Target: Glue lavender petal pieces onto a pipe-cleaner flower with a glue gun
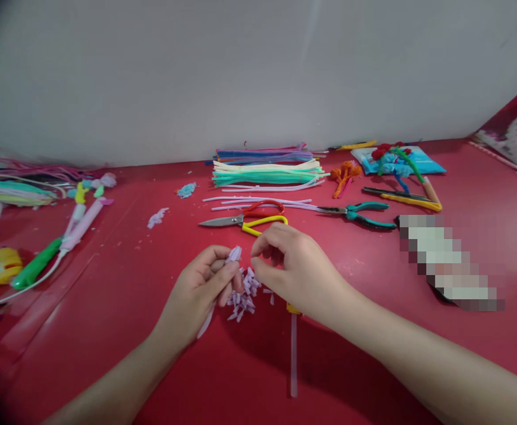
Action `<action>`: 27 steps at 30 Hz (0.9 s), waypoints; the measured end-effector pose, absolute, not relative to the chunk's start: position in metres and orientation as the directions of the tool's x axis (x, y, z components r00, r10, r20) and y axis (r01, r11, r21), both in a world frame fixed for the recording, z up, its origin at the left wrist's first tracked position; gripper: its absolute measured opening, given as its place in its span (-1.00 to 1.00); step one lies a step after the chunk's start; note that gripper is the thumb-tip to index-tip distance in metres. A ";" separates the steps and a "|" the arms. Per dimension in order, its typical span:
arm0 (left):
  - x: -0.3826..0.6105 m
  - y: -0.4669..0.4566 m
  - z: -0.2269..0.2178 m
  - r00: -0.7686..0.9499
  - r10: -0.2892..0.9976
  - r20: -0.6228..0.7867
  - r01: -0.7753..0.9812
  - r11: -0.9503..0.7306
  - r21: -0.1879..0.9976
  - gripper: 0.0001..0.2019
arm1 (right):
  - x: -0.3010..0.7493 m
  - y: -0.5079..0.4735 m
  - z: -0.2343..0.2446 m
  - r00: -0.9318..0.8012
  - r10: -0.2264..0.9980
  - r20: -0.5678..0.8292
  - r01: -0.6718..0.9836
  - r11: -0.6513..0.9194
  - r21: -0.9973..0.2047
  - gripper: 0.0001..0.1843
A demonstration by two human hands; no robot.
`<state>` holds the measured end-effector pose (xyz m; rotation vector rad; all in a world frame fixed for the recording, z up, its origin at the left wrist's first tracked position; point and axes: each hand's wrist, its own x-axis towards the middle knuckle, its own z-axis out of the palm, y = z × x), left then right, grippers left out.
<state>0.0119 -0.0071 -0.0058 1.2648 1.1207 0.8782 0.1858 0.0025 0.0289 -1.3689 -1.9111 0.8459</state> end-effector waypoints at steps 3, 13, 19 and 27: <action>0.012 -0.005 -0.005 0.307 0.935 -0.179 0.000 0.188 0.982 -0.86 | 0.185 0.003 0.027 -0.256 0.957 0.138 0.547 0.261 -0.795 -0.89; 0.016 -0.010 0.005 0.298 0.936 -0.187 0.106 0.162 0.981 -0.81 | 0.185 0.000 0.025 -0.321 0.900 0.293 0.556 0.430 -0.711 -0.90; 0.017 -0.012 0.005 0.307 0.935 -0.179 0.123 0.148 0.981 -0.84 | 0.185 -0.001 0.025 -0.333 0.890 0.311 0.584 0.454 -0.674 -0.93; 0.017 -0.013 0.007 0.304 0.936 -0.177 0.155 0.135 0.979 -0.82 | 0.185 -0.002 0.024 -0.332 0.901 0.280 0.593 0.430 -0.681 -0.93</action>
